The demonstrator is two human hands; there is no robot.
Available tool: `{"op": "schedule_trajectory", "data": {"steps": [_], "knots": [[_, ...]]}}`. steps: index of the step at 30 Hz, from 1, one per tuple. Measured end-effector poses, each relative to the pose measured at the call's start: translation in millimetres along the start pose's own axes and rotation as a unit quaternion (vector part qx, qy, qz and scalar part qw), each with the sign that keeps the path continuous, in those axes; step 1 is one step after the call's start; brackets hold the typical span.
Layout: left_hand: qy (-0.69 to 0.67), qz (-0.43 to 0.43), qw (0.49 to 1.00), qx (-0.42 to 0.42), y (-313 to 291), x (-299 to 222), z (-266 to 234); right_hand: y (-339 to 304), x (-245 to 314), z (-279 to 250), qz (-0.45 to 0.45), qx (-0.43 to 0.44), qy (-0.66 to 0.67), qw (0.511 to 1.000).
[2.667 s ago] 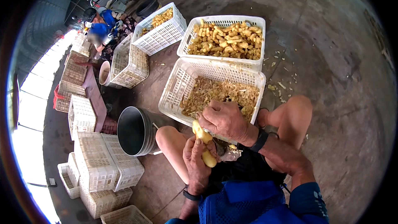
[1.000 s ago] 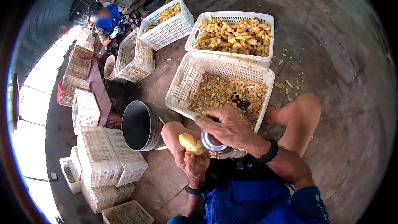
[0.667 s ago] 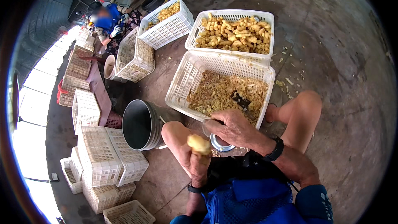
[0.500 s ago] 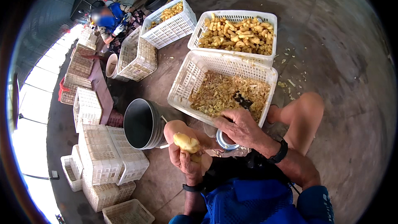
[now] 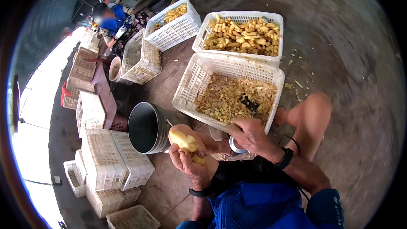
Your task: The person uses a circular metal scraper to remove the skin from ginger roots, placing the peeled pieces into a bucket and the peels into a crate.
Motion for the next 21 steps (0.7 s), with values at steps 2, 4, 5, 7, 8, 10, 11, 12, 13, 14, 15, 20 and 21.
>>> {"op": "schedule_trajectory", "data": {"steps": [2, 4, 5, 7, 8, 10, 11, 12, 13, 14, 15, 20, 21], "knots": [[-0.038, -0.019, 0.998, 0.038, 0, 11, 1, 4, -1, -12, 0.047, -0.08, 0.029, 0.995], [-0.053, -0.091, 0.992, 0.075, 0, 18, 3, 22, 17, -11, -0.034, -0.059, 0.026, 0.997], [-0.076, -0.144, 0.982, 0.095, -2, 20, 8, 28, 9, -10, -0.003, -0.04, 0.05, 0.998], [-0.158, -0.23, 0.953, 0.12, -6, 29, 20, 30, -5, -10, 0.141, 0.001, 0.191, 0.971], [-0.195, -0.266, 0.936, 0.127, -9, 34, 23, 31, 0, -12, 0.143, -0.001, 0.233, 0.962], [-0.269, -0.333, 0.893, 0.14, -16, 45, 27, 32, 6, -15, 0.147, -0.008, 0.314, 0.938], [-0.275, -0.34, 0.886, 0.154, -18, 47, 29, 31, 13, -18, 0.147, -0.016, 0.338, 0.929], [-0.286, -0.359, 0.874, 0.158, -21, 48, 30, 31, 13, -20, 0.14, -0.017, 0.318, 0.938], [-0.296, -0.378, 0.862, 0.162, -23, 48, 32, 31, 13, -23, 0.132, -0.018, 0.297, 0.946], [-0.307, -0.398, 0.848, 0.168, -26, 48, 35, 29, 12, -26, 0.125, -0.021, 0.275, 0.953], [-0.326, -0.411, 0.833, 0.177, -29, 50, 37, 29, 16, -28, 0.074, -0.024, 0.219, 0.973], [-0.332, -0.448, 0.797, 0.231, -42, 53, 47, 25, 45, -13, -0.127, -0.005, 0.067, 0.99], [-0.339, -0.473, 0.781, 0.228, -46, 58, 46, 25, 51, -9, -0.199, 0.003, 0.015, 0.98]]}}
Point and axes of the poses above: each hand's wrist, its own y-axis towards the middle knuckle, its own z-axis out of the palm, x = y × z, the point moved 6 cm from there along y, towards the middle knuckle, and after that the axes turned 14 degrees about y, right-handed, at the moved point
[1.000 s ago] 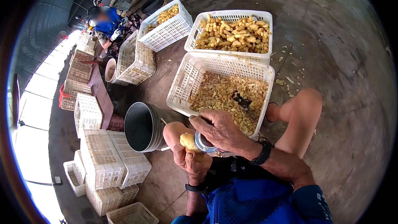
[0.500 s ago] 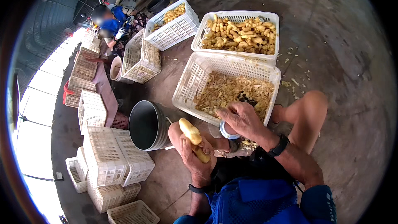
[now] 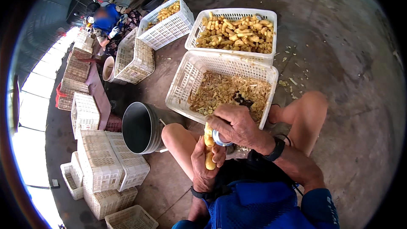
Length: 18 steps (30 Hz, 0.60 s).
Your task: The person uses a circular metal scraper to remove the skin from ginger roots, placing the peeled pieces into a bucket and the peels into a crate.
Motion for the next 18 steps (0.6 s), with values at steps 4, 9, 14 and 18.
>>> {"op": "schedule_trajectory", "data": {"steps": [4, 9, 14, 18], "knots": [[-0.009, -0.051, 0.999, 0.009, -5, 6, 7, 5, 3, 6, -0.024, 0.022, -0.001, 0.999], [-0.103, -0.101, 0.988, 0.046, -8, 12, 16, -3, -9, 3, -0.023, 0.043, -0.033, 0.998], [-0.134, -0.081, 0.983, 0.091, -20, 0, 21, -11, -39, -36, 0.056, -0.062, -0.067, 0.994], [-0.186, -0.106, 0.972, 0.094, -26, 0, 28, -3, -9, -36, 0.044, -0.062, -0.038, 0.996]]}}
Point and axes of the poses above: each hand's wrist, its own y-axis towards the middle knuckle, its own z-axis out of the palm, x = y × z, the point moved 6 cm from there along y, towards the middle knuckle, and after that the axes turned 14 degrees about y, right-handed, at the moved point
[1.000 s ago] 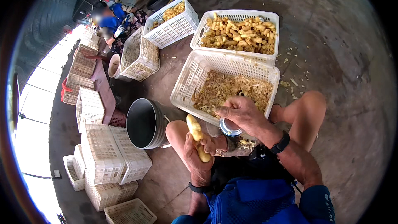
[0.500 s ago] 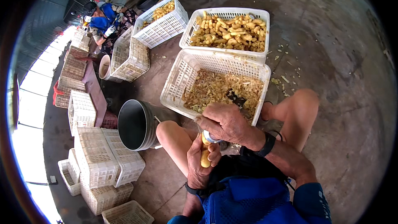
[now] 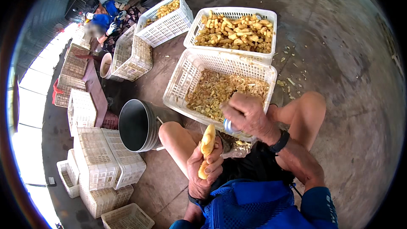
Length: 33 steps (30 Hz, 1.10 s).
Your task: The person uses a circular metal scraper to remove the skin from ginger roots, placing the peeled pieces into a bucket and the peels into a crate.
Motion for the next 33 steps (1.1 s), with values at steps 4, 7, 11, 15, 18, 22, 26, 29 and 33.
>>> {"op": "schedule_trajectory", "data": {"steps": [4, 7, 11, 15, 18, 22, 26, 29, 33], "knots": [[0.05, 0.034, 0.993, -0.103, 6, 0, -15, -6, 24, 33, -0.079, 0.106, 0.027, 0.991], [0.086, -0.028, 0.994, -0.054, 9, 13, -21, -9, 25, 45, -0.122, 0.134, 0.012, 0.983], [0.06, -0.068, 0.996, 0.0, 9, 12, -16, 0, 19, 33, -0.127, 0.126, -0.021, 0.984], [0.07, -0.058, 0.994, 0.054, -10, 15, 0, 25, 13, -10, -0.055, 0.037, -0.088, 0.994], [0.063, -0.053, 0.996, 0.028, -2, 14, -7, 13, 33, 14, -0.053, 0.103, -0.013, 0.993], [0.072, -0.046, 0.996, 0.015, 3, 16, -8, -1, 28, 39, -0.12, 0.147, -0.024, 0.982], [0.081, -0.061, 0.995, 0.007, 6, 14, -17, 7, 25, 38, -0.089, 0.129, -0.034, 0.987], [0.144, -0.043, 0.988, 0.026, -4, 6, -10, 24, 9, 7, -0.024, 0.08, -0.051, 0.995], [0.171, -0.017, 0.985, 0.016, -12, 6, 0, 28, 37, 8, 0.007, 0.077, -0.017, 0.997]]}}
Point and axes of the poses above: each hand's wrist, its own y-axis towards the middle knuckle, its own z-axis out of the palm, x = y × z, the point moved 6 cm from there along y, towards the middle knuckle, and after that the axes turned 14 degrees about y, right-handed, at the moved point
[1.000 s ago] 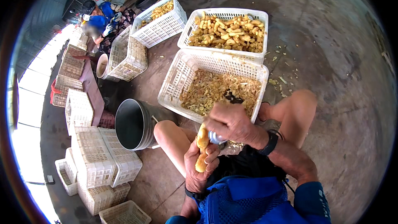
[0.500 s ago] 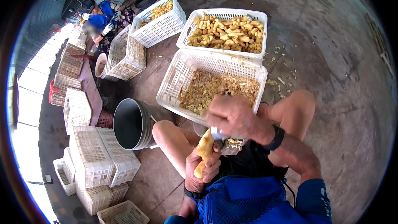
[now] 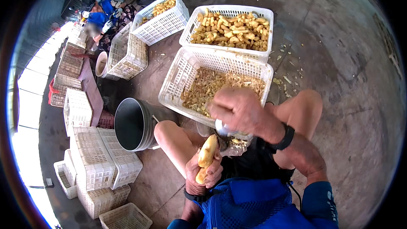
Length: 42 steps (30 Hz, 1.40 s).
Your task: The person uses a circular metal scraper to remove the skin from ginger roots, placing the peeled pieces into a bucket and the peels into a crate.
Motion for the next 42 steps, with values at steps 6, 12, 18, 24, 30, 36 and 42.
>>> {"op": "schedule_trajectory", "data": {"steps": [6, 12, 18, 24, 30, 36, 42], "knots": [[0.007, -0.027, 0.999, -0.029, 4, 5, -8, -11, -5, 39, -0.038, 0.089, 0.026, 0.995], [0.029, -0.008, 1.0, -0.004, -10, 1, -10, 9, -2, 10, -0.053, 0.063, -0.024, 0.996], [0.083, -0.021, 0.996, -0.037, 0, 1, -12, -10, 0, 48, -0.045, 0.189, 0.022, 0.981], [0.108, -0.008, 0.994, 0.001, -8, -5, -29, 10, -2, 21, -0.045, 0.078, -0.076, 0.993], [0.193, 0.004, 0.98, -0.056, -4, -6, -28, -8, 12, 50, -0.113, 0.194, -0.032, 0.974], [0.234, 0.024, 0.969, -0.073, -17, -21, -26, 13, -15, 18, -0.004, 0.127, -0.108, 0.986], [0.341, 0.014, 0.934, -0.104, -15, -23, -23, -14, 9, 65, -0.153, 0.262, -0.082, 0.949]]}}
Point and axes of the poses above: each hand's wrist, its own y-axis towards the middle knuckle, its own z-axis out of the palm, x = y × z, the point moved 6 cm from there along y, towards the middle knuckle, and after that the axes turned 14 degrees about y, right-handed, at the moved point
